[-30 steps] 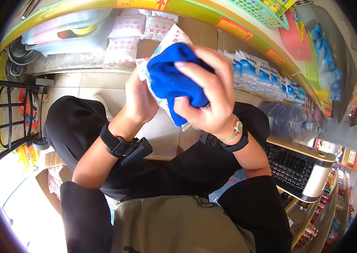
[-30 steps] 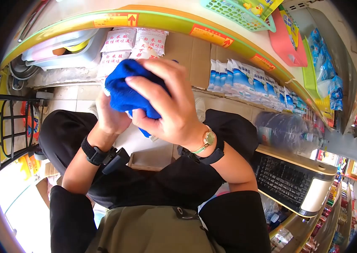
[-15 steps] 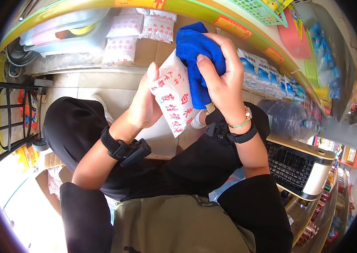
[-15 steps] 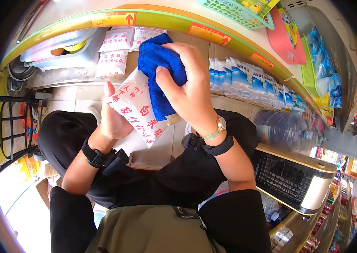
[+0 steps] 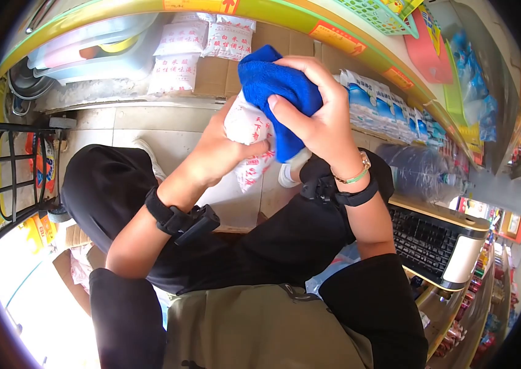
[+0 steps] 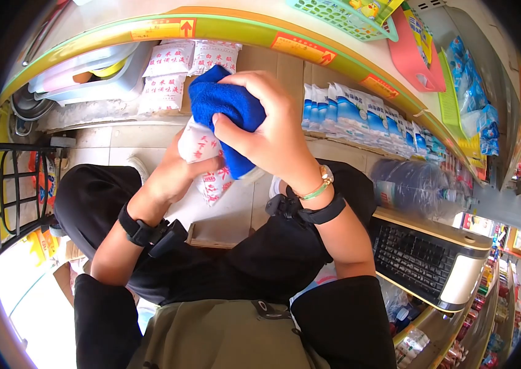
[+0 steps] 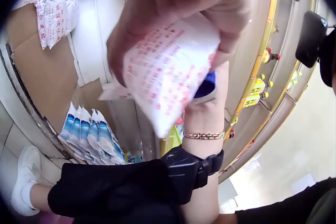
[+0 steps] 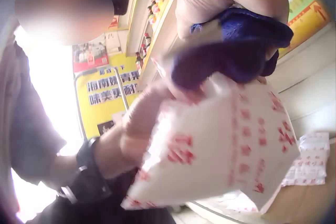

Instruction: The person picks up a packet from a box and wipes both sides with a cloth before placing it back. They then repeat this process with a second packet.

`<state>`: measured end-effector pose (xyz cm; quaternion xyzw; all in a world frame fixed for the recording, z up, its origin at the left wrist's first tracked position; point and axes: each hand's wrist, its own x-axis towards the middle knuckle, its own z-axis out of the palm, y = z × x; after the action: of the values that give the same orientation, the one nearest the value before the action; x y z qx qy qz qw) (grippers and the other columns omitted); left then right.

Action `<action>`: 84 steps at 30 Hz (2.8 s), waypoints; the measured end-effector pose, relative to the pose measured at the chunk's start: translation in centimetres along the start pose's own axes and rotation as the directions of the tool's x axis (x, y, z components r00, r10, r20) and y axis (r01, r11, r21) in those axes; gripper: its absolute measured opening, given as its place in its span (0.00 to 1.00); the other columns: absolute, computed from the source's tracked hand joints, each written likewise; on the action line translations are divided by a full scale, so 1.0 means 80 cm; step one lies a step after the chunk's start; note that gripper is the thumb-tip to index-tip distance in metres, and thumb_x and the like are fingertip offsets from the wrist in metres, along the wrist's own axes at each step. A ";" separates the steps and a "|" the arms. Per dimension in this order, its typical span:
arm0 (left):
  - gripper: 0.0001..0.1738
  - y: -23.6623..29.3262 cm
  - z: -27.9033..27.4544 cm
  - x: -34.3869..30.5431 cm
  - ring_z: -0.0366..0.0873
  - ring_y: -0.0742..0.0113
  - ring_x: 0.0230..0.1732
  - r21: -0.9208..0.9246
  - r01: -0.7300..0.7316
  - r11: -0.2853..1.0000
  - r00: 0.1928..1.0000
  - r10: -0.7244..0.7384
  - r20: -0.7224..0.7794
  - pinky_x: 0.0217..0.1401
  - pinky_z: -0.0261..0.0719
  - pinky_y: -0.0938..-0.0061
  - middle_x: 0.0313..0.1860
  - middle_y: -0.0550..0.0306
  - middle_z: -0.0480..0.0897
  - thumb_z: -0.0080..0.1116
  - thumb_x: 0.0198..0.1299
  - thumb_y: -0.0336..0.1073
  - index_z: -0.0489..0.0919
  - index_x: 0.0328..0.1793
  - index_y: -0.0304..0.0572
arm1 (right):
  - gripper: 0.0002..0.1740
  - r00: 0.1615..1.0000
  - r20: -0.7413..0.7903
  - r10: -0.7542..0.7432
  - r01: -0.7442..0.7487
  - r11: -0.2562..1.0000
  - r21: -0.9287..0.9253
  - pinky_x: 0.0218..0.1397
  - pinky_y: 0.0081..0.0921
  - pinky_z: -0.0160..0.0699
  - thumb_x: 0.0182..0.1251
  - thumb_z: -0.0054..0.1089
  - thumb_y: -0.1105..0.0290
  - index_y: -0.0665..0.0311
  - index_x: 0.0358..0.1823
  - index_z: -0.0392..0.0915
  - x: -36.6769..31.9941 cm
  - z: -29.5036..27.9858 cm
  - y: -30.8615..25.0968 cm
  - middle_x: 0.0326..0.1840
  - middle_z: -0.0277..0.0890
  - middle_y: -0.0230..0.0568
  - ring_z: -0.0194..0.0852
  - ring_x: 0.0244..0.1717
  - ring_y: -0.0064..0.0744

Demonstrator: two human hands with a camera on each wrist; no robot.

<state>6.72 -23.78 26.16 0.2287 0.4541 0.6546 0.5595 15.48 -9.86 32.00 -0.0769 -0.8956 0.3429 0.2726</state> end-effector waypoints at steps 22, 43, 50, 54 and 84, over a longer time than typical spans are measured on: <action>0.34 0.025 0.011 -0.012 0.74 0.67 0.47 0.075 -0.160 0.984 0.976 0.169 -0.136 0.51 0.73 0.72 0.45 0.54 0.76 0.61 0.35 0.24 0.65 0.55 0.36 | 0.19 0.985 -0.133 0.110 -0.107 0.994 0.033 0.48 0.29 0.72 0.43 0.66 0.73 0.65 0.41 0.75 0.011 -0.006 0.020 0.42 0.73 0.44 0.74 0.43 0.40; 0.36 0.016 0.014 -0.015 0.75 0.65 0.48 0.184 -0.176 0.967 0.975 0.196 -0.099 0.51 0.72 0.73 0.46 0.52 0.77 0.64 0.34 0.28 0.66 0.55 0.34 | 0.20 0.973 -0.139 -0.186 0.131 0.934 -0.334 0.46 0.35 0.73 0.38 0.66 0.74 0.63 0.39 0.75 0.016 0.000 0.034 0.41 0.71 0.44 0.71 0.42 0.45; 0.35 0.023 0.006 -0.011 0.74 0.66 0.50 0.179 -0.165 0.970 0.970 0.192 -0.151 0.54 0.71 0.72 0.46 0.52 0.77 0.63 0.35 0.26 0.66 0.55 0.35 | 0.19 0.924 -0.328 -0.196 0.172 0.980 -0.101 0.47 0.28 0.72 0.41 0.65 0.76 0.67 0.40 0.75 0.014 -0.025 0.014 0.40 0.74 0.42 0.73 0.40 0.35; 0.34 0.018 0.004 -0.005 0.74 0.67 0.49 0.238 -0.113 0.965 0.966 0.162 -0.200 0.52 0.72 0.73 0.45 0.54 0.77 0.63 0.36 0.25 0.66 0.56 0.36 | 0.20 0.972 -0.137 -0.191 0.211 0.966 0.151 0.47 0.28 0.72 0.40 0.67 0.71 0.67 0.40 0.77 0.007 -0.020 -0.008 0.40 0.74 0.44 0.73 0.40 0.37; 0.39 0.009 0.005 -0.006 0.74 0.68 0.49 0.104 -0.145 0.984 0.989 0.148 -0.029 0.51 0.72 0.73 0.46 0.56 0.76 0.56 0.36 0.20 0.63 0.62 0.36 | 0.20 0.974 -0.080 -0.214 0.218 0.975 0.040 0.46 0.29 0.73 0.44 0.65 0.73 0.68 0.42 0.75 0.003 0.006 -0.005 0.41 0.73 0.46 0.74 0.41 0.39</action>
<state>6.81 -24.10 27.05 0.2775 0.4791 0.6741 0.4890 15.05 -10.35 32.04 0.0149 -0.8792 0.3299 0.3434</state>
